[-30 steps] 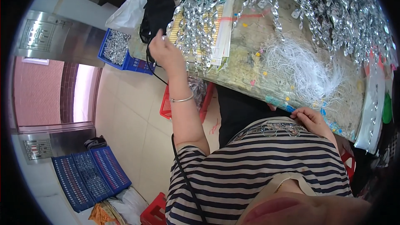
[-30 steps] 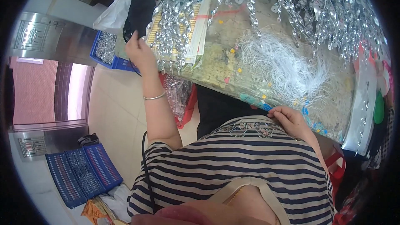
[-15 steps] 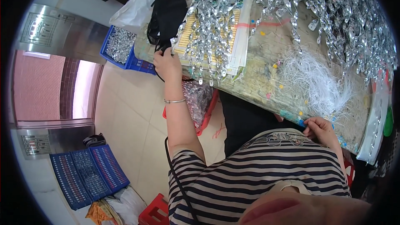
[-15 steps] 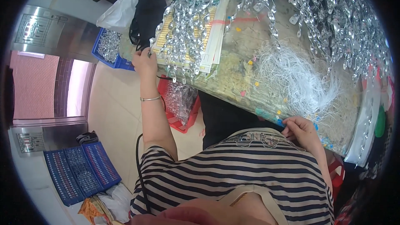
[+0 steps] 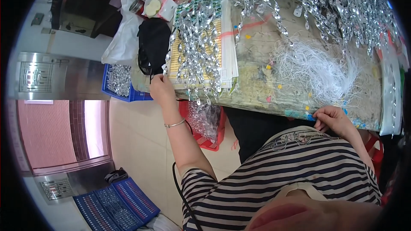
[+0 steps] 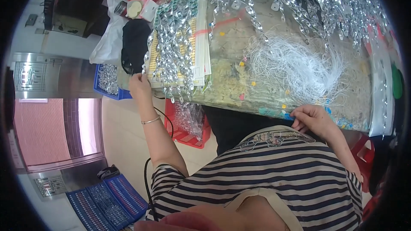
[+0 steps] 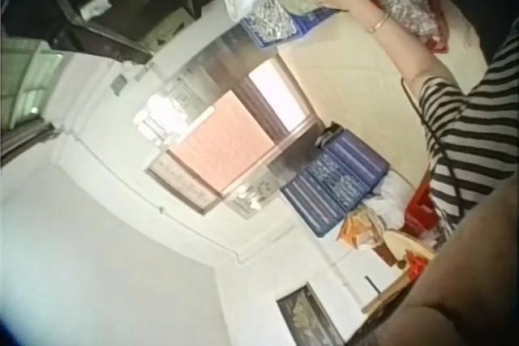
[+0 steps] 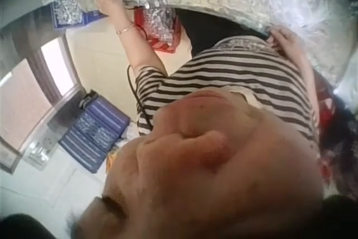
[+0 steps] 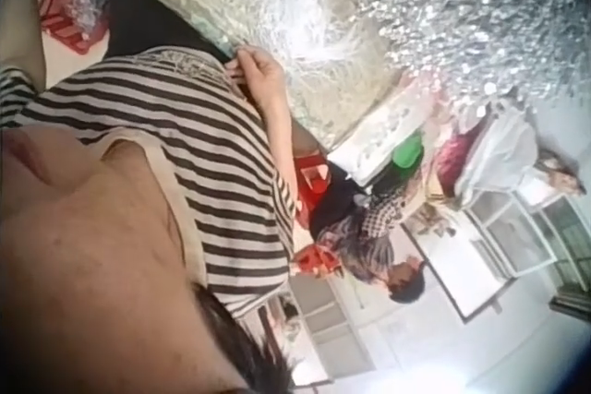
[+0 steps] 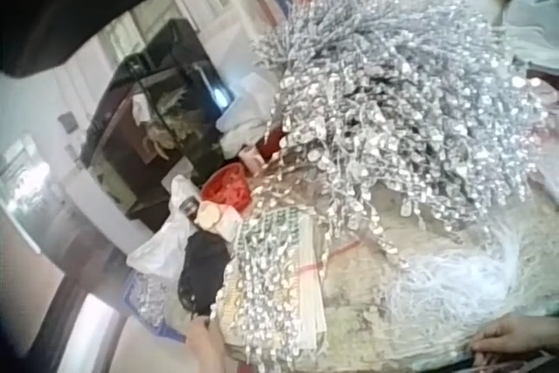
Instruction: Assembling decorative items by threading small tags and green components onto silver tinsel strings.
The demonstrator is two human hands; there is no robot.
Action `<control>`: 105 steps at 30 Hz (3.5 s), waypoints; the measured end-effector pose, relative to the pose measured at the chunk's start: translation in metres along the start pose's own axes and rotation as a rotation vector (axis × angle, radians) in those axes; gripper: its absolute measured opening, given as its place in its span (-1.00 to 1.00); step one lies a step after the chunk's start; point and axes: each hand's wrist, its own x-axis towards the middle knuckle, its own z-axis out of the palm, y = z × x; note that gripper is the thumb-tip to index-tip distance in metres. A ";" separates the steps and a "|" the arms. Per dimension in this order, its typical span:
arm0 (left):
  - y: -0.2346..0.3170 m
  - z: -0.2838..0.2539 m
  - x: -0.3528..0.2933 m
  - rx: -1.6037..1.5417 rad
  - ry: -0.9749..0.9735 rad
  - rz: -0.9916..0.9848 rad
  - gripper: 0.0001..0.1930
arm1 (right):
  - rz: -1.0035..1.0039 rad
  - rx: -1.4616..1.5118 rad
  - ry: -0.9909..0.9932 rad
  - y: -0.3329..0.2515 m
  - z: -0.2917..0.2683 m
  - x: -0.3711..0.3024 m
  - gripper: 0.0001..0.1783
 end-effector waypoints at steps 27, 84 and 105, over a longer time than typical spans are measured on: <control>0.127 -0.035 0.004 -0.010 -0.448 0.136 -0.03 | 0.019 0.044 -0.010 0.003 -0.001 0.001 -0.79; 0.090 -0.049 -0.095 -0.332 0.482 0.172 -0.45 | -0.014 0.004 -0.096 0.001 -0.009 0.003 -0.78; 0.123 -0.006 -0.084 -0.902 0.355 -0.491 -0.29 | -0.059 -0.021 -0.010 0.012 -0.005 -0.001 -0.79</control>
